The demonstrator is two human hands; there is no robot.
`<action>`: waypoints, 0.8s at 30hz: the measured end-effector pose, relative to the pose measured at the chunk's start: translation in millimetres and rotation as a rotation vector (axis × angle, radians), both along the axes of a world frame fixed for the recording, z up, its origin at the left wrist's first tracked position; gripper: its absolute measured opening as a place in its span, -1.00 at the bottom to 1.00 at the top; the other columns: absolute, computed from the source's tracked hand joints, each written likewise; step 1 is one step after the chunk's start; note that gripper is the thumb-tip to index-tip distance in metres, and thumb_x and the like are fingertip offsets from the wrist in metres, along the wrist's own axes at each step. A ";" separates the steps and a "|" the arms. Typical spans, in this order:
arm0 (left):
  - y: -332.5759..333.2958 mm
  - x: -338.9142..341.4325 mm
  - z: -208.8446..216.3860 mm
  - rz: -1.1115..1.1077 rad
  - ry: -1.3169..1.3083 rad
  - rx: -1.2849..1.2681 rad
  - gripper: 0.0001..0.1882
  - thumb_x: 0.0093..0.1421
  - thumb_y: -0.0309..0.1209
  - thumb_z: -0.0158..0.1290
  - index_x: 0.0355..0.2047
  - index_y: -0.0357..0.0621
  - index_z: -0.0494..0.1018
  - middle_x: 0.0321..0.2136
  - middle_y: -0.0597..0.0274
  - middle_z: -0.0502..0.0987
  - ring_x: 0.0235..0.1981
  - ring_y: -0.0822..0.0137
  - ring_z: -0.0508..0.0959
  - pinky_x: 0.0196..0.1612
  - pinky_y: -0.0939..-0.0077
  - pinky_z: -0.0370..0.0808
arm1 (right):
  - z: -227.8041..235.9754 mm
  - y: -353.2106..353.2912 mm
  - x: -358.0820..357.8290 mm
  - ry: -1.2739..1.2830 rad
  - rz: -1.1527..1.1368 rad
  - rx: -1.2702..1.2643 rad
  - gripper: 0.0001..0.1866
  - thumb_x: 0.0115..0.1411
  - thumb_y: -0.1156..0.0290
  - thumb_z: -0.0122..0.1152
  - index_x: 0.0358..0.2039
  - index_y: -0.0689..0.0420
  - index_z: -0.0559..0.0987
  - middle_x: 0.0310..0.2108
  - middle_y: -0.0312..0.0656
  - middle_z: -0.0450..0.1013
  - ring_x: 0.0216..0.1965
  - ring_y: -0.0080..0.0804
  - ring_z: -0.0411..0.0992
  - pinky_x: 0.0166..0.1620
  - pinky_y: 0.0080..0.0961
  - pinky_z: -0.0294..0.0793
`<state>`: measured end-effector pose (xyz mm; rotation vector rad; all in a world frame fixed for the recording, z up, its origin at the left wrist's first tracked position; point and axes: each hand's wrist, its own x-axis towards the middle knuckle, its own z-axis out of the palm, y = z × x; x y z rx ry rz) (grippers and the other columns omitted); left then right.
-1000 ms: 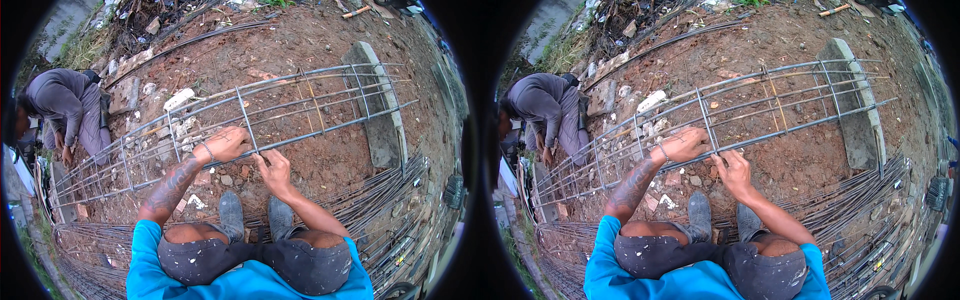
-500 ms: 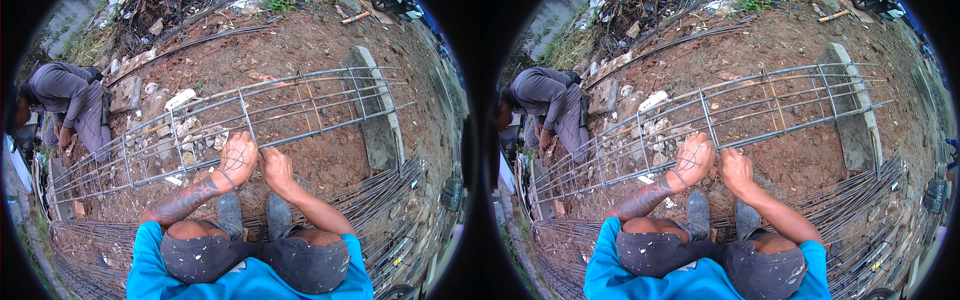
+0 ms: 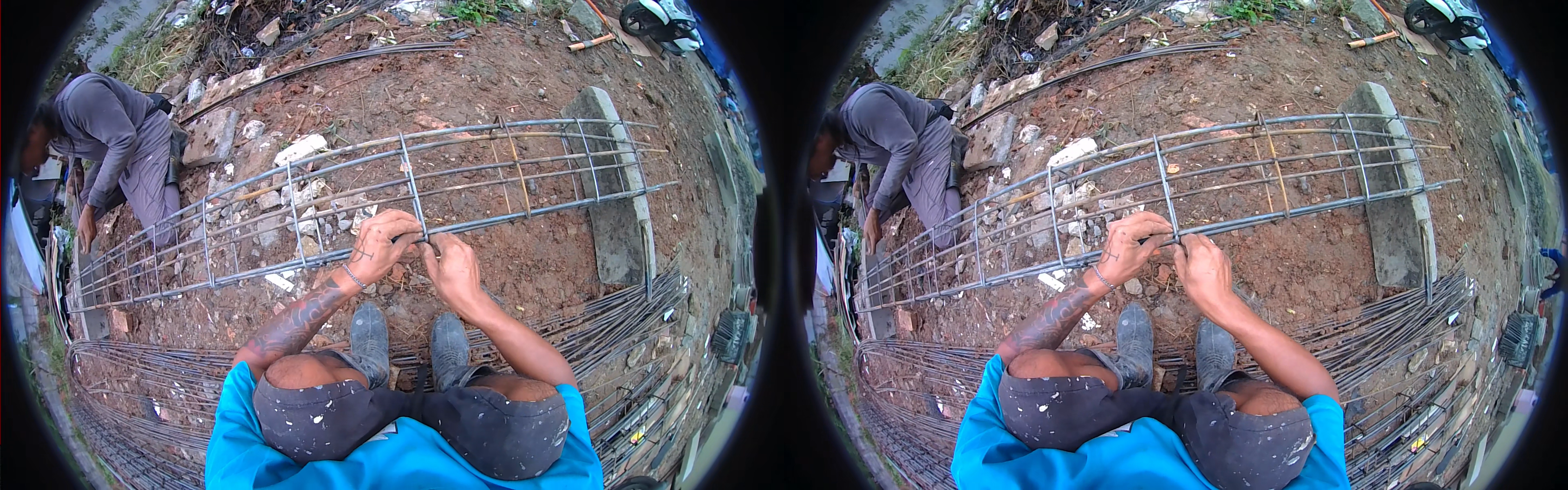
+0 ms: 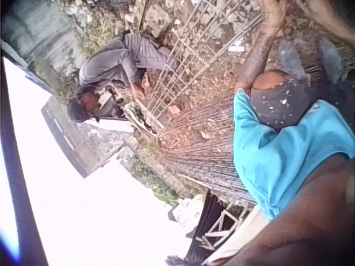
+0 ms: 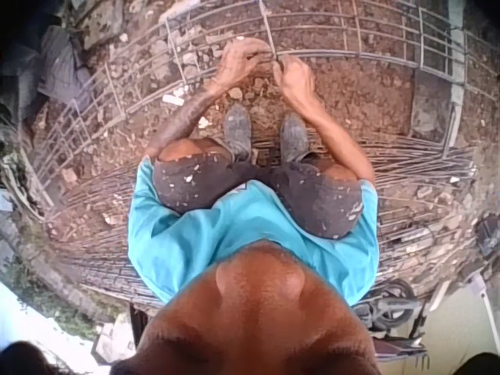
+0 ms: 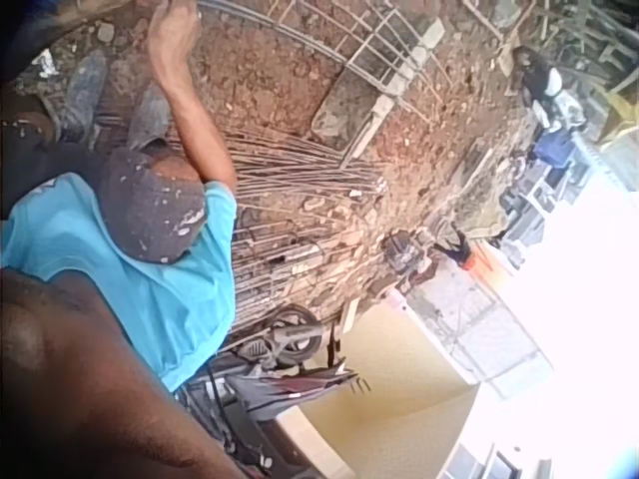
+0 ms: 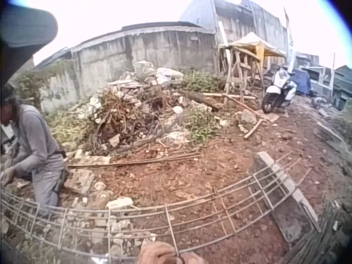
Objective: The person assembles a steel rebar cage by securing rebar pieces together with tie wires, using pliers to twist the wires tight.
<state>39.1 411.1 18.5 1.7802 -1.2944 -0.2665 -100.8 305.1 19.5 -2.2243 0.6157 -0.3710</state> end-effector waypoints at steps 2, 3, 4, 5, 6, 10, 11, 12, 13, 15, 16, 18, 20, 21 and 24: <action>-0.3 -0.4 -0.3 -0.015 0.039 -0.008 -0.82 -0.06 -0.56 0.21 -0.38 -0.24 0.58 -0.36 0.09 0.58 -0.27 0.15 0.59 -0.22 0.38 0.53 | 5.5 0.3 2.6 -0.010 -0.001 0.012 -0.83 0.16 0.40 0.10 -0.34 0.23 0.54 -0.41 0.09 0.47 -0.37 0.10 0.47 -0.30 -0.07 0.45; -2.4 1.6 -2.4 -0.054 -0.099 -0.085 -0.81 -0.10 -0.57 0.20 -0.40 -0.23 0.56 -0.40 0.12 0.56 -0.31 0.15 0.57 -0.25 0.36 0.52 | 8.8 0.3 4.2 -0.005 -0.003 0.009 -0.84 0.15 0.41 0.09 -0.35 0.24 0.54 -0.42 0.09 0.47 -0.37 0.10 0.47 -0.30 -0.08 0.45; -3.7 3.2 -0.3 -0.053 -0.094 -0.088 -0.81 -0.10 -0.57 0.20 -0.40 -0.23 0.56 -0.40 0.12 0.56 -0.31 0.15 0.57 -0.25 0.36 0.52 | 10.1 0.2 3.7 0.003 -0.009 0.006 -0.85 0.15 0.42 0.09 -0.37 0.24 0.54 -0.43 0.10 0.47 -0.37 0.11 0.47 -0.30 -0.08 0.44; -4.1 5.4 2.1 -0.101 -0.135 -0.064 -0.81 -0.12 -0.57 0.21 -0.41 -0.22 0.56 -0.42 0.15 0.55 -0.33 0.16 0.57 -0.27 0.37 0.53 | 9.3 0.6 3.1 0.009 -0.009 0.004 -0.85 0.15 0.42 0.09 -0.37 0.24 0.54 -0.43 0.10 0.47 -0.37 0.11 0.47 -0.30 -0.08 0.44; -5.5 7.6 4.4 -0.149 -0.176 -0.040 -0.80 -0.14 -0.58 0.22 -0.41 -0.22 0.57 -0.43 0.18 0.55 -0.36 0.17 0.57 -0.28 0.38 0.53 | 7.6 1.2 2.6 0.002 -0.014 -0.009 -0.85 0.15 0.43 0.09 -0.39 0.25 0.54 -0.44 0.11 0.47 -0.37 0.11 0.46 -0.30 -0.08 0.44; -12.9 14.7 9.5 -0.228 -0.215 -0.010 -0.83 -0.12 -0.55 0.24 -0.44 -0.20 0.57 -0.48 0.18 0.54 -0.38 0.16 0.56 -0.32 0.37 0.51 | 2.6 -0.6 4.1 0.022 -0.009 -0.040 -0.87 0.13 0.46 0.09 -0.42 0.28 0.52 -0.46 0.13 0.46 -0.38 0.13 0.46 -0.31 -0.07 0.43; -12.3 12.2 5.1 -0.202 -0.184 -0.034 -0.84 -0.12 -0.55 0.24 -0.45 -0.21 0.56 -0.49 0.18 0.54 -0.38 0.17 0.56 -0.33 0.38 0.51 | 2.8 -0.6 3.4 0.025 -0.007 -0.040 -0.87 0.13 0.46 0.09 -0.42 0.28 0.52 -0.46 0.13 0.46 -0.38 0.13 0.46 -0.31 -0.07 0.43; -10.5 9.0 2.3 -0.200 -0.182 -0.034 -0.84 -0.12 -0.55 0.24 -0.45 -0.21 0.56 -0.49 0.18 0.54 -0.38 0.17 0.56 -0.33 0.38 0.51 | 3.3 -0.6 2.7 0.006 -0.009 -0.020 -0.87 0.13 0.47 0.09 -0.43 0.29 0.51 -0.46 0.13 0.45 -0.39 0.14 0.45 -0.32 -0.06 0.42; -8.8 5.2 0.4 -0.179 -0.184 -0.071 -0.85 -0.10 -0.54 0.21 -0.44 -0.20 0.55 -0.48 0.18 0.52 -0.38 0.16 0.55 -0.32 0.36 0.50 | 3.0 -0.7 1.8 -0.010 -0.015 0.000 -0.87 0.13 0.47 0.09 -0.43 0.30 0.50 -0.46 0.14 0.44 -0.39 0.15 0.44 -0.32 -0.05 0.41; -8.7 0.9 -3.2 -0.160 -0.181 -0.111 -0.86 -0.08 -0.54 0.19 -0.44 -0.20 0.53 -0.46 0.18 0.50 -0.37 0.16 0.53 -0.31 0.34 0.49 | 2.1 -3.8 0.0 0.003 0.004 -0.036 -0.87 0.11 0.48 0.09 -0.44 0.30 0.50 -0.46 0.13 0.45 -0.38 0.13 0.46 -0.32 -0.08 0.44; -7.5 -0.7 -3.1 -0.143 -0.202 -0.128 -0.82 -0.11 -0.54 0.23 -0.43 -0.21 0.54 -0.45 0.19 0.52 -0.37 0.17 0.55 -0.30 0.35 0.50 | 2.6 -4.1 0.4 0.010 0.031 -0.065 -0.88 0.09 0.49 0.10 -0.45 0.30 0.50 -0.46 0.12 0.46 -0.37 0.10 0.48 -0.32 -0.10 0.46; -4.2 -5.1 -2.6 -0.122 -0.218 -0.146 -0.79 -0.14 -0.54 0.26 -0.42 -0.23 0.55 -0.44 0.19 0.53 -0.36 0.18 0.56 -0.30 0.36 0.50 | 13.0 -10.7 -3.5 0.209 0.117 -0.225 -0.88 0.07 0.49 0.10 -0.44 0.29 0.52 -0.44 0.09 0.48 -0.36 0.04 0.50 -0.32 -0.15 0.50; 2.3 -13.9 -3.3 -0.055 -0.321 -0.150 -0.74 -0.14 -0.53 0.27 -0.36 -0.23 0.54 -0.37 0.19 0.53 -0.31 0.17 0.55 -0.25 0.32 0.49 | 35.7 -15.4 -4.1 0.416 0.204 -0.392 -0.87 0.06 0.48 0.10 -0.42 0.27 0.54 -0.43 0.06 0.50 -0.35 -0.02 0.53 -0.31 -0.20 0.53; 7.8 -17.2 -6.7 -0.035 -0.362 -0.125 -0.69 -0.13 -0.53 0.25 -0.30 -0.23 0.53 -0.33 0.18 0.52 -0.24 0.16 0.53 -0.19 0.29 0.48 | 48.3 -17.2 -0.5 0.485 0.321 -0.487 -0.87 0.04 0.48 0.11 -0.43 0.25 0.56 -0.43 0.03 0.52 -0.34 -0.08 0.55 -0.29 -0.24 0.55; 16.5 -22.5 -11.4 -0.010 -0.430 -0.147 -0.65 -0.09 -0.53 0.20 -0.22 -0.25 0.51 -0.30 0.19 0.50 -0.17 0.18 0.49 -0.10 0.28 0.45 | 92.6 -26.0 28.3 0.614 0.563 -0.578 -0.87 0.04 0.47 0.10 -0.47 0.19 0.60 -0.42 -0.02 0.55 -0.33 -0.17 0.57 -0.29 -0.30 0.57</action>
